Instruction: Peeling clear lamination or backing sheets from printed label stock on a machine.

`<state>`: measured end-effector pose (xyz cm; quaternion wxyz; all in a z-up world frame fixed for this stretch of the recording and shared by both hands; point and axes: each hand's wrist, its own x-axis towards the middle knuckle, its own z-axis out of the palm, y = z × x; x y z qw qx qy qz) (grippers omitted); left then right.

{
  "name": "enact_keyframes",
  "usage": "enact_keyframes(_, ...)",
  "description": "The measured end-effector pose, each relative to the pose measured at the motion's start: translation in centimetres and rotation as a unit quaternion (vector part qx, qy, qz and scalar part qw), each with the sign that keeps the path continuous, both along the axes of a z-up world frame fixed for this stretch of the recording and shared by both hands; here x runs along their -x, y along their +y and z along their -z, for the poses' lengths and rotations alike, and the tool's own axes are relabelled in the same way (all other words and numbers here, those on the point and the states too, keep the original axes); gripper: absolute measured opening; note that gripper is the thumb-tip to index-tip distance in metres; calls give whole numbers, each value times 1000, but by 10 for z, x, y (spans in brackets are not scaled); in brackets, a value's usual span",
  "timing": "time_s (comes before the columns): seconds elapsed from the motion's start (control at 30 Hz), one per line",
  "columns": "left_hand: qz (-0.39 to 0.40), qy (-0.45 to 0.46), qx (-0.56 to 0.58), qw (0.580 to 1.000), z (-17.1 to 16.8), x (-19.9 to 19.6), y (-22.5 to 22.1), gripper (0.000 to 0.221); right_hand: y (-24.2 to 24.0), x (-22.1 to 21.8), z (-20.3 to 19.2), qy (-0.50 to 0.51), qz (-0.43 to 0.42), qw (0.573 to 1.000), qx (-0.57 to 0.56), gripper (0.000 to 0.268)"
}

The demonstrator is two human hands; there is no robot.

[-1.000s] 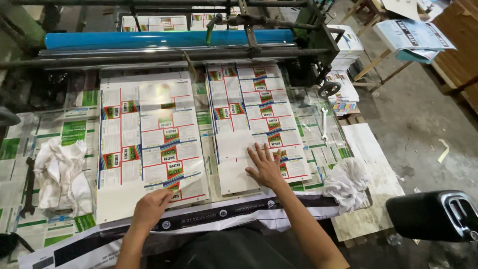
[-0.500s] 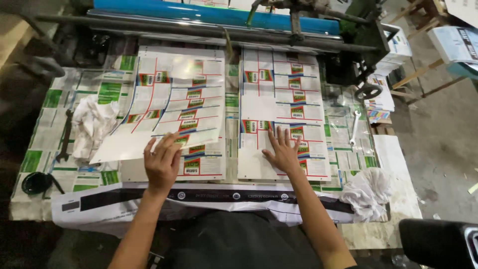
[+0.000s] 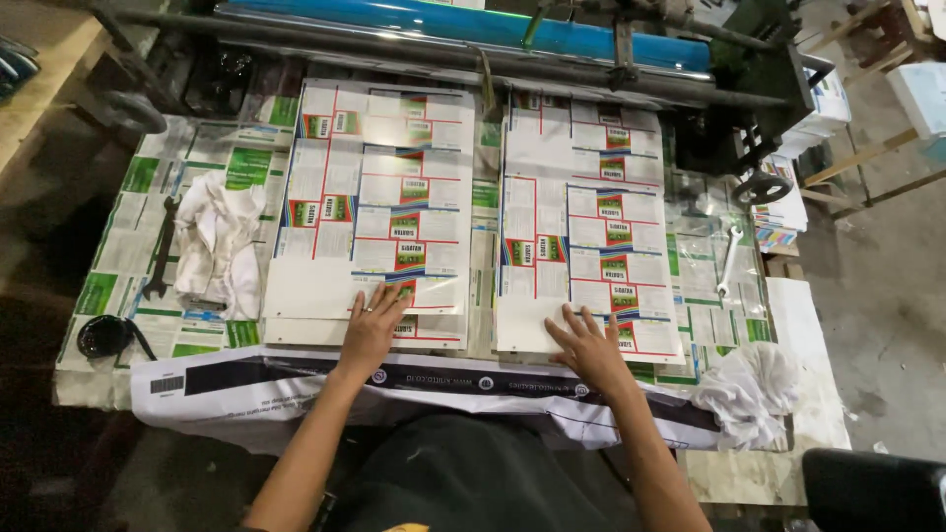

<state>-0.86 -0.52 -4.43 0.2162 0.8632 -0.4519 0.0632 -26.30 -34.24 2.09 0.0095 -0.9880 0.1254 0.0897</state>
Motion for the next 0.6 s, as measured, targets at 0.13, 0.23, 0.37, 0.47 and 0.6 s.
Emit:
enact_keyframes(0.13, 8, 13, 9, 1000, 0, -16, -11, 48, 0, 6, -2, -72, 14, 995, -68, 42)
enact_keyframes(0.23, 9, 27, 13, 1000, 0, -29, -18, 44, 15, 7, -25, -157, 34, 987, -29, 19)
enact_keyframes(0.37, 15, 52, 30, 998, 5, -49, -29, 40, 19, 11, -18, -217, 42, 975, -22, 15)
enact_keyframes(0.47, 24, 56, 31, 998, 7, -63, -35, 42, 21, 16, -13, -216, 23, 976, 1, 29)
enact_keyframes(0.6, 41, 61, 27, 997, 7, -81, -43, 45, 15, 21, -12, -168, 22, 986, 14, 45)
